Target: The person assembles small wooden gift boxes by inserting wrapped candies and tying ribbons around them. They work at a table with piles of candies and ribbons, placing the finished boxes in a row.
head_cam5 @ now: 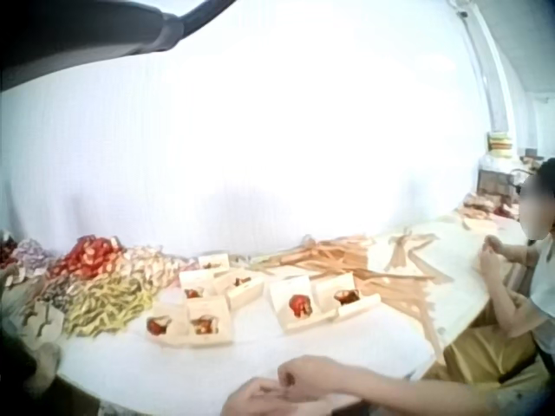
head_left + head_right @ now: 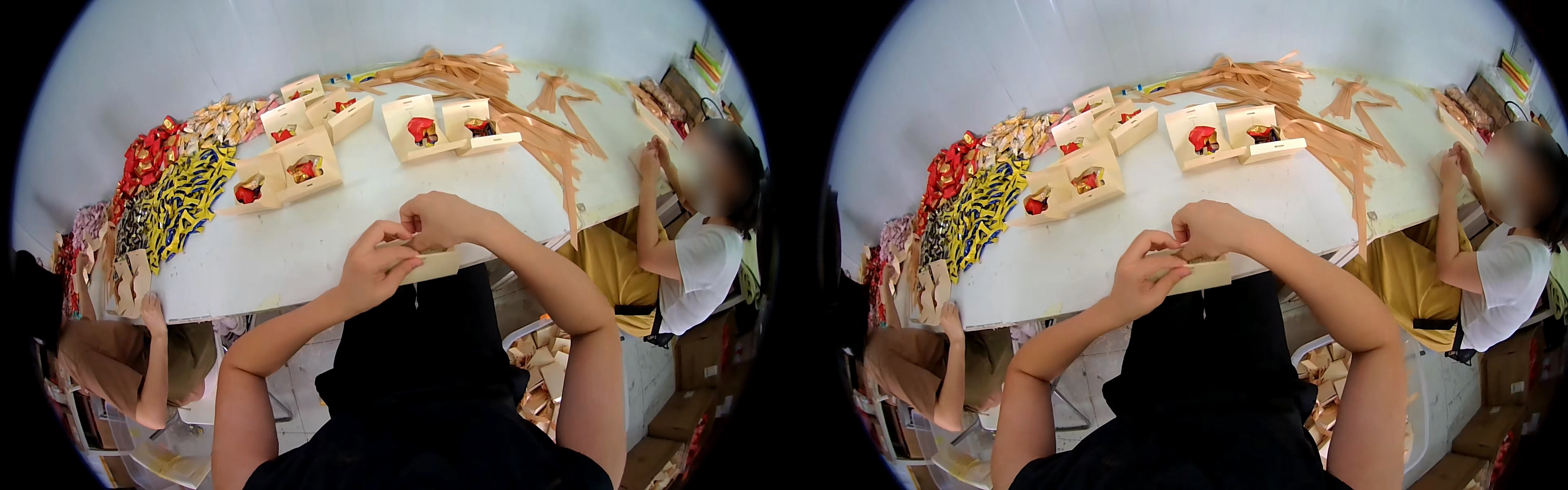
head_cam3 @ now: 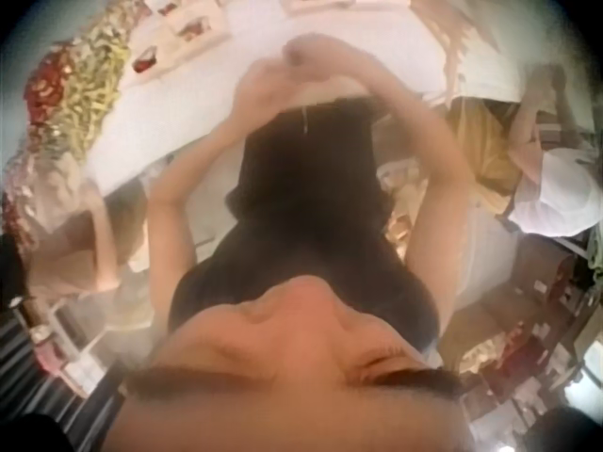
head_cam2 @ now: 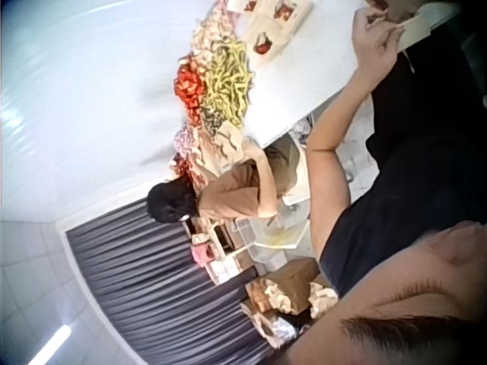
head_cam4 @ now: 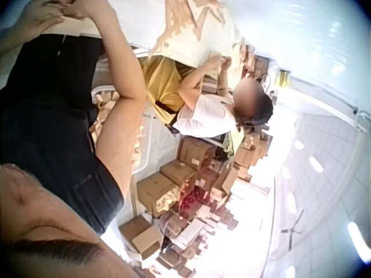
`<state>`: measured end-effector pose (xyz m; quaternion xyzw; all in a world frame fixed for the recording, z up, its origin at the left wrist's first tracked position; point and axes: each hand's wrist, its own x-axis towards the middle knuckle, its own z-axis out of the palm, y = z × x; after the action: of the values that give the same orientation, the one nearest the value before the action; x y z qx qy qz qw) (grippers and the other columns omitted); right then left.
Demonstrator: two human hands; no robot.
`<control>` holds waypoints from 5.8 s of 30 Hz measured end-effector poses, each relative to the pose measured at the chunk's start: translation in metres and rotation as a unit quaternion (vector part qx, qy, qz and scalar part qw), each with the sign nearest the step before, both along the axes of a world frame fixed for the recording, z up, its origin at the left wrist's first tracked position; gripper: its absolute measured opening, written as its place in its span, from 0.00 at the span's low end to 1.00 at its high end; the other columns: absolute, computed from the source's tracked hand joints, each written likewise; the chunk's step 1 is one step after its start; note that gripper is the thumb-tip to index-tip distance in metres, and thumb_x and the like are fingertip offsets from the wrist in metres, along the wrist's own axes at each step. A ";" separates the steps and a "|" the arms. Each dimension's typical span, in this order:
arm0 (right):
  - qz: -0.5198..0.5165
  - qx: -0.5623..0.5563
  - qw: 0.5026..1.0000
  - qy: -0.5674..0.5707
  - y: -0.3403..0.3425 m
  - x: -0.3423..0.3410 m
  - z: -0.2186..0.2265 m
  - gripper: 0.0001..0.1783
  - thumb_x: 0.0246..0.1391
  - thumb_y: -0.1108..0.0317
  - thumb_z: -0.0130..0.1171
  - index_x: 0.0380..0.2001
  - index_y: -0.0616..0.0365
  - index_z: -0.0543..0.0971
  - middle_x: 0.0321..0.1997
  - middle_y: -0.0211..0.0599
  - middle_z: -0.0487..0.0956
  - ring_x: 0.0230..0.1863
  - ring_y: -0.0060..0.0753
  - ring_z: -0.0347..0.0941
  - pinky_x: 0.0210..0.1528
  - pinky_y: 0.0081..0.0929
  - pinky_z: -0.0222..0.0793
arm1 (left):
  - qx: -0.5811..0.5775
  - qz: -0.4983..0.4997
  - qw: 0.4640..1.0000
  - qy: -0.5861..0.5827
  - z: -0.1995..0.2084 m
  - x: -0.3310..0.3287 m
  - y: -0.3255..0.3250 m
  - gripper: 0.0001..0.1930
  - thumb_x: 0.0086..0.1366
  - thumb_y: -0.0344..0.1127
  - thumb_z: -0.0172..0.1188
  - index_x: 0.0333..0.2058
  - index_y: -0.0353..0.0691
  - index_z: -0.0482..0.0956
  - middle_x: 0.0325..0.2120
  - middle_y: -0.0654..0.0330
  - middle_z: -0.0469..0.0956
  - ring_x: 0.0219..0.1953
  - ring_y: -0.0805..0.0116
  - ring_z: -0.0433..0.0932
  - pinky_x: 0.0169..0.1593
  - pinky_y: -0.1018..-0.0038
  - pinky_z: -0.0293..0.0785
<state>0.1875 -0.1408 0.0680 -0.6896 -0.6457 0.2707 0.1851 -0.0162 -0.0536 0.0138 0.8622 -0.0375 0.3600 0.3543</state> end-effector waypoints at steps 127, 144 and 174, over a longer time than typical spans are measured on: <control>-0.343 0.224 0.911 0.047 -0.031 -0.046 -0.038 0.29 0.60 0.43 0.70 0.29 0.63 0.78 0.22 0.43 0.81 0.24 0.46 0.79 0.34 0.39 0.76 | -0.309 0.055 0.948 0.050 -0.028 0.040 0.030 0.09 0.81 0.33 0.54 0.45 0.32 0.76 0.43 0.53 0.84 0.38 0.67 0.86 0.43 0.70 0.86; -0.368 0.235 0.888 0.145 -0.033 -0.042 -0.051 0.21 0.53 0.54 0.73 0.33 0.62 0.79 0.21 0.40 0.80 0.24 0.38 0.78 0.32 0.35 0.74 | -0.064 0.162 0.967 0.185 0.001 -0.002 -0.002 0.16 0.77 0.34 0.60 0.30 0.28 0.80 0.27 0.58 0.78 0.33 0.71 0.75 0.38 0.71 0.71; -0.140 0.241 0.888 0.365 -0.023 0.011 0.052 0.21 0.74 0.51 0.61 0.37 0.60 0.84 0.27 0.21 0.75 0.34 0.17 0.70 0.39 0.21 0.68 | -0.085 -0.032 0.994 0.053 0.011 0.086 0.008 0.12 0.82 0.35 0.49 0.51 0.34 0.75 0.25 0.63 0.72 0.29 0.71 0.71 0.38 0.67 0.71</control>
<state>0.1984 -0.1636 0.1200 -0.5596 -0.4745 0.3109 0.6042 0.0699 -0.0453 0.0253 0.8454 -0.0153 0.3043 0.4388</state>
